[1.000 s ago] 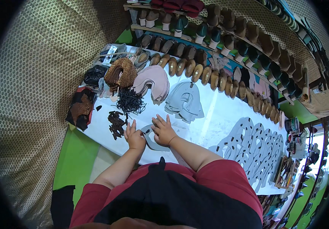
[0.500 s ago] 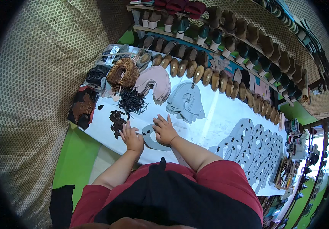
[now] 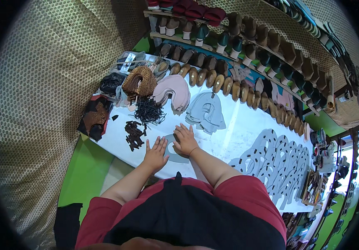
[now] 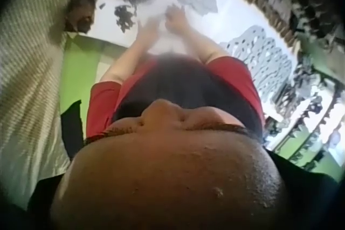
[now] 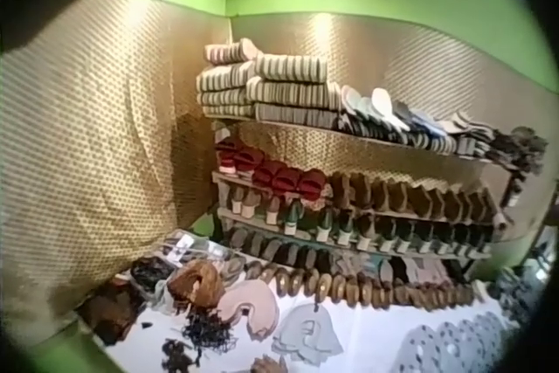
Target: Sorting and arranging various shoe upper components on a workbench in preparation for assembly.
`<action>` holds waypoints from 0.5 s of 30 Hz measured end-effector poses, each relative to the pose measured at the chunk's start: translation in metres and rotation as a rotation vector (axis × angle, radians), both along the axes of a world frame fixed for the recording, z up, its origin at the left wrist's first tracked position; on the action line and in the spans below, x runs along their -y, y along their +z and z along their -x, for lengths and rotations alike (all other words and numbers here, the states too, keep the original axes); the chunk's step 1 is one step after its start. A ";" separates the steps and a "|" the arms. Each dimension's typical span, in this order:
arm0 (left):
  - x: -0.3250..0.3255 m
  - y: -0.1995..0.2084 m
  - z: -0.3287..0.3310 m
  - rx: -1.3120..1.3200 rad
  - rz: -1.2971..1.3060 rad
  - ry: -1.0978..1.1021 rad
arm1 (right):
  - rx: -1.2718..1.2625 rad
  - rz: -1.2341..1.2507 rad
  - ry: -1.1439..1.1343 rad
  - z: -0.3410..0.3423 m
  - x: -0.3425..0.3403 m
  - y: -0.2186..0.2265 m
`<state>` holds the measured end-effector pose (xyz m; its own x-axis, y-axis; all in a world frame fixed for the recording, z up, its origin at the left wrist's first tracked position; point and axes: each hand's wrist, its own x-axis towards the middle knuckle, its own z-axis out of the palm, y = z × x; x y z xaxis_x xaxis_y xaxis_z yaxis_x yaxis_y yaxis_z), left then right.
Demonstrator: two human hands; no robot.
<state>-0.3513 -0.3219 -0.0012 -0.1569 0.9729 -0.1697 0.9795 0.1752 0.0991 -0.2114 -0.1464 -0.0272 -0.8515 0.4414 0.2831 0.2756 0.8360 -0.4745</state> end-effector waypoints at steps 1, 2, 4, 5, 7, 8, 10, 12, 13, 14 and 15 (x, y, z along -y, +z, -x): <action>-0.003 0.001 -0.002 -0.002 -0.005 -0.001 | 0.015 -0.010 -0.017 0.000 -0.001 -0.002; -0.006 0.002 -0.005 -0.041 0.017 -0.008 | 0.029 -0.021 -0.034 0.001 -0.002 -0.003; -0.005 0.006 -0.002 -0.082 0.031 -0.013 | 0.028 -0.037 -0.043 0.001 -0.001 -0.006; -0.003 0.007 0.002 -0.004 0.030 -0.008 | 0.031 -0.049 -0.053 0.001 -0.001 -0.008; 0.005 0.014 0.014 0.074 0.026 -0.009 | 0.017 -0.025 -0.061 0.001 -0.002 -0.013; 0.012 0.023 0.024 0.082 0.030 0.050 | 0.006 0.004 -0.076 0.000 -0.002 -0.012; 0.035 0.020 0.054 0.083 0.018 0.238 | 0.061 0.008 -0.144 0.004 0.001 -0.007; 0.062 0.010 0.087 0.020 -0.010 0.421 | 0.098 0.030 -0.253 0.013 0.011 -0.002; 0.071 0.010 0.103 0.026 0.000 0.478 | 0.100 0.030 -0.261 0.019 0.015 0.000; 0.083 0.004 0.120 0.033 -0.050 0.508 | 0.112 0.043 -0.257 0.031 0.021 0.003; 0.093 -0.003 0.135 0.038 -0.100 0.538 | 0.123 0.057 -0.255 0.043 0.028 0.005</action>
